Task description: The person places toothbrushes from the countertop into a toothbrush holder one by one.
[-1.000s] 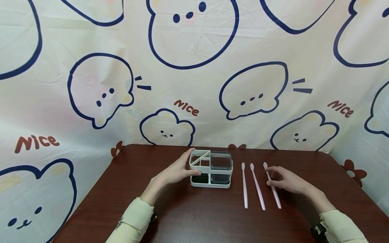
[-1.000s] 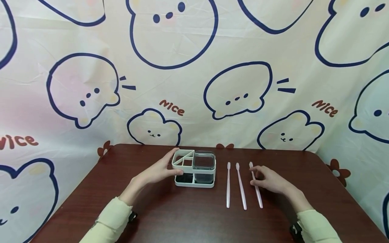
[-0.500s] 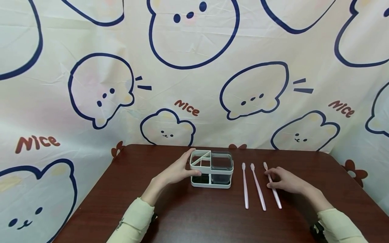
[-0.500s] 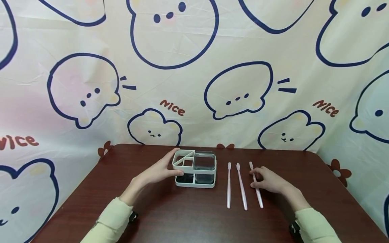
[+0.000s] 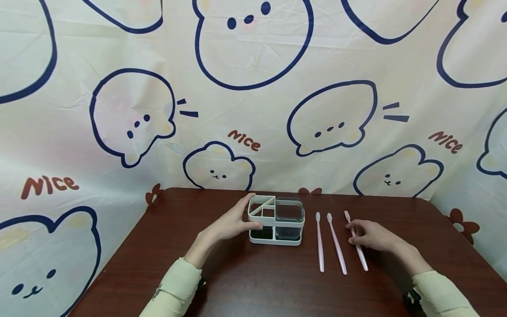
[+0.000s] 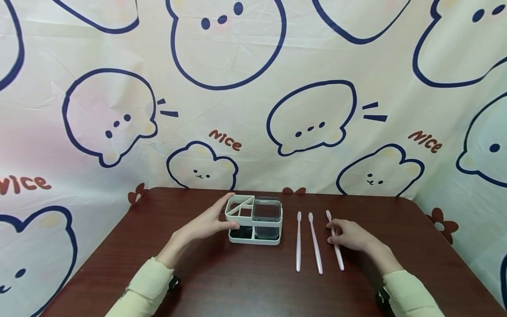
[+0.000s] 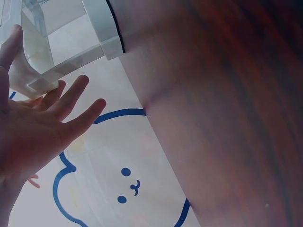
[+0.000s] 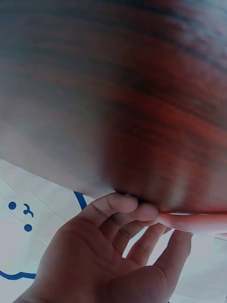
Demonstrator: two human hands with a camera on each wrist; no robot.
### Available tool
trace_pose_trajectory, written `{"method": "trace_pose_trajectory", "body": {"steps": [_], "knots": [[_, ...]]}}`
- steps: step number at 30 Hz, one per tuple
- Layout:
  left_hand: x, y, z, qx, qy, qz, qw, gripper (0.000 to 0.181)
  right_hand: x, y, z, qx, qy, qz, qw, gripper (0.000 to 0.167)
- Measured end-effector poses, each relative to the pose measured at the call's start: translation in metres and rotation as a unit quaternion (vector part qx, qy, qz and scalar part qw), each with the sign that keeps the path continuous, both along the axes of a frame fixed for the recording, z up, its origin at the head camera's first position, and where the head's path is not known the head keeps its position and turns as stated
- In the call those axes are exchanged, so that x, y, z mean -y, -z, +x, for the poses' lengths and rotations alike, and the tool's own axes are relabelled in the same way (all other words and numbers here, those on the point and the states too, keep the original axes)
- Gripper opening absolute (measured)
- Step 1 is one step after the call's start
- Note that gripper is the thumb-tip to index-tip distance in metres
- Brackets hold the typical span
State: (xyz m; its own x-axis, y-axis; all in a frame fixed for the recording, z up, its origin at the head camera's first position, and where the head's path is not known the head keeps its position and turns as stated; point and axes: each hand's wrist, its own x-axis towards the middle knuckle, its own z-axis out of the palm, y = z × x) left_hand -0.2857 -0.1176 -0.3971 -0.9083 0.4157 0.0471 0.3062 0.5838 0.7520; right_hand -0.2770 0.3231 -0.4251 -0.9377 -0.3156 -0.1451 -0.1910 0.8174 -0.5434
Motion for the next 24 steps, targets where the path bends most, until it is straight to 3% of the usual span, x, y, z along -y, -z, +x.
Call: {"method": "trace_pose_trajectory", "body": {"steps": [14,24], "knots": [[0.000,0.000,-0.001,0.005,0.002,0.001,1.0000,0.100,-0.002,-0.002,0.002,0.000,0.022,-0.023,0.9995,0.042],[-0.001,0.000,0.000,0.004,-0.001,-0.001,1.0000,0.101,0.005,-0.010,0.004,-0.031,0.026,-0.037,0.9985,0.040]]}}
